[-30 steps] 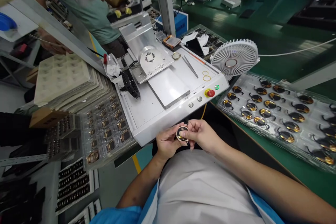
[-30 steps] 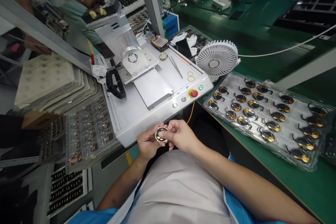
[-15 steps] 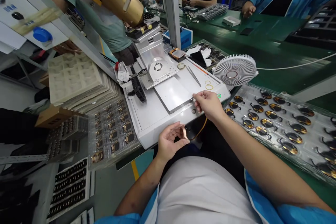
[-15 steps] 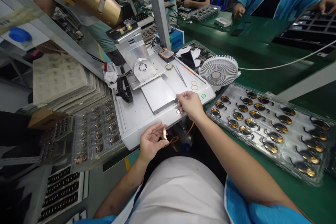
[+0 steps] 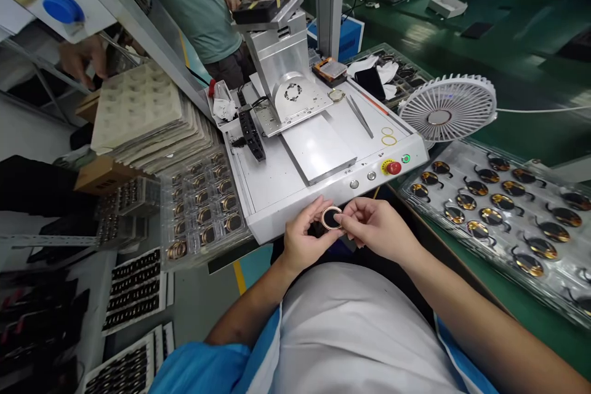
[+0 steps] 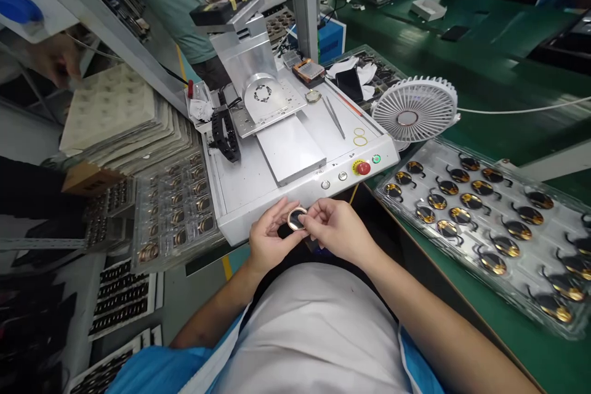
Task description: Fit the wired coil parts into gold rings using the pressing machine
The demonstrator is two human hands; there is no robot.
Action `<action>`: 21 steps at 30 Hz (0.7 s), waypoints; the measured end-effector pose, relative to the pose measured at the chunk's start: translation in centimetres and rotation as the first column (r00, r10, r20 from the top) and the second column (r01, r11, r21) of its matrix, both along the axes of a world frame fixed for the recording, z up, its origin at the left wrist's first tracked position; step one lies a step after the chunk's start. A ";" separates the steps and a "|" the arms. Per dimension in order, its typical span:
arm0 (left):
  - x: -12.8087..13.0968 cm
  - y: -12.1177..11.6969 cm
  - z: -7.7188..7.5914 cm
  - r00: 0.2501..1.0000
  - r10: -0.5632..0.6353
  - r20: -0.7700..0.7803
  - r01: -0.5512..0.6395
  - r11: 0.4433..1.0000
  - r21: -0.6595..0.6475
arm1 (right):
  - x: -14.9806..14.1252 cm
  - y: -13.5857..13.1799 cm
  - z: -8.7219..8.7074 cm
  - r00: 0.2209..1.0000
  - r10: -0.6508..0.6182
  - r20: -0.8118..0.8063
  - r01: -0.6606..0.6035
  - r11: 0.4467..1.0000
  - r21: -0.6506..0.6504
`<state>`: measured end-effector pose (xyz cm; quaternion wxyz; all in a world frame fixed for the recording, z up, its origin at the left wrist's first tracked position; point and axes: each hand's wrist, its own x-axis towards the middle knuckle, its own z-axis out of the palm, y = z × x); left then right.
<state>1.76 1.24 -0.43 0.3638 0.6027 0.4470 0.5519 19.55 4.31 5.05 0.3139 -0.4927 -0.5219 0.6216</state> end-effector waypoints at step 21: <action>0.7 0.2 -1.5 0.960 -0.228 -0.164 0.229 0.973 -0.016 | 17.9 -8.4 -1.5 0.525 -0.607 0.596 0.484 0.789 0.378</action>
